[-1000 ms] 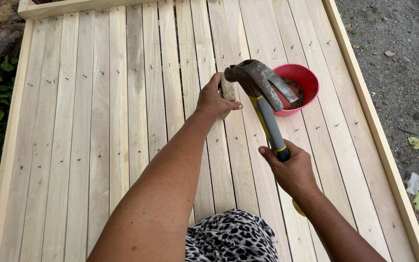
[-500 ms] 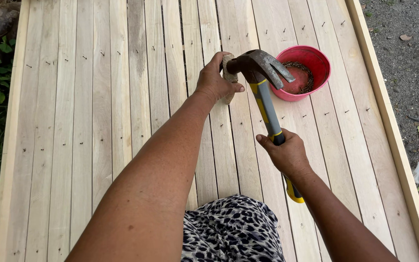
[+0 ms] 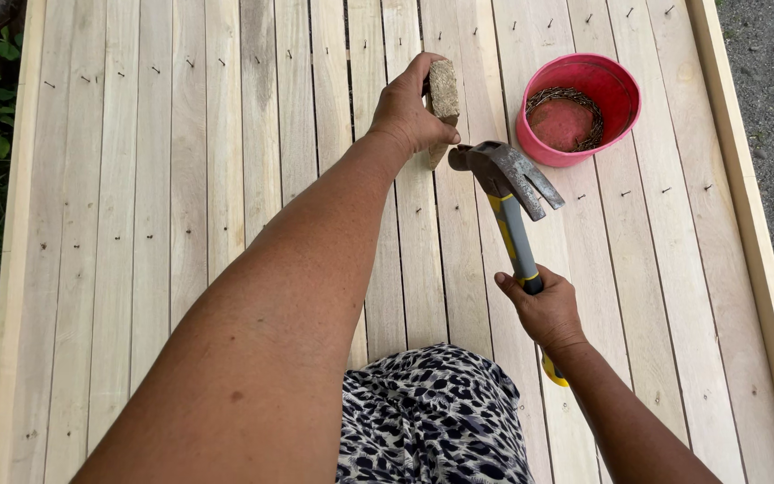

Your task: The person hammers nails flush into a slatted wooden panel, working across the surface one nail at a time while holding a small wood block against the nail heads. At the end the person places the wood block into a pink bucket on the panel.

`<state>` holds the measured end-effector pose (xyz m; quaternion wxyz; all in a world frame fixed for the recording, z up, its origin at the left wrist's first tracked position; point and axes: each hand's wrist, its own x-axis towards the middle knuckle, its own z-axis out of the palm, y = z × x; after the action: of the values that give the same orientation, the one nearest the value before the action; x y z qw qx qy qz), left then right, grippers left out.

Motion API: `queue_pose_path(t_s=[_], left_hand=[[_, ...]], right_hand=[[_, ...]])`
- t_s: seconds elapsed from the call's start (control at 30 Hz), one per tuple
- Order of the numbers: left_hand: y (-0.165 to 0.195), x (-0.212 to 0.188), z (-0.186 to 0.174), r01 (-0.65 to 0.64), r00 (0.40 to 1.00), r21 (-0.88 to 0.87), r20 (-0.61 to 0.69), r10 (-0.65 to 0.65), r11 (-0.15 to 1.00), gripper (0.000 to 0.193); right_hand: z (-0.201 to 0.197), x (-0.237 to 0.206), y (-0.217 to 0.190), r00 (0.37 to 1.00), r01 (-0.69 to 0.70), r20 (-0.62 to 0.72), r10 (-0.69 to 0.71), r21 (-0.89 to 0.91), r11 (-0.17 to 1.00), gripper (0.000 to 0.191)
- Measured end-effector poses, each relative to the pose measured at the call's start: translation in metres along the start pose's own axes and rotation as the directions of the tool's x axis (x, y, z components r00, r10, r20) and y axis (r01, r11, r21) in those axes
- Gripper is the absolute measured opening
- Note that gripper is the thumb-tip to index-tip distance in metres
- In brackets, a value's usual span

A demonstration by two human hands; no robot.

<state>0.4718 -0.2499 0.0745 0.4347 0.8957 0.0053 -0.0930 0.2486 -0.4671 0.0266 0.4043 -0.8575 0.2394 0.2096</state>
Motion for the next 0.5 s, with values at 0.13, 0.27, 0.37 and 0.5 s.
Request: queue_pose_path(t_s=[0.13,0.27,0.37,0.5], left_hand=[[0.0,0.003,0.002,0.027,1.0,-0.027,0.011,-0.027,0.999,0.096],[-0.001,0.005,0.001,0.012,1.0,-0.002,0.004,-0.012,1.0,0.096],[0.001,0.004,0.001,0.029,1.0,-0.028,0.007,-0.029,0.999,0.095],[0.002,0.003,0.001,0.04,0.999,-0.035,0.003,-0.04,0.999,0.095]], right_hand=[[0.013,0.005,0.023,0.992,-0.114,0.043,0.119,-0.112,0.987,0.046],[0.024,0.007,0.037,0.993,-0.084,0.079,0.089,-0.059,0.995,0.048],[0.031,0.015,0.04,0.99,-0.071,0.116,0.078,-0.063,0.996,0.047],[0.048,0.033,0.025,0.957,-0.096,0.217,0.192,-0.388,0.917,0.049]])
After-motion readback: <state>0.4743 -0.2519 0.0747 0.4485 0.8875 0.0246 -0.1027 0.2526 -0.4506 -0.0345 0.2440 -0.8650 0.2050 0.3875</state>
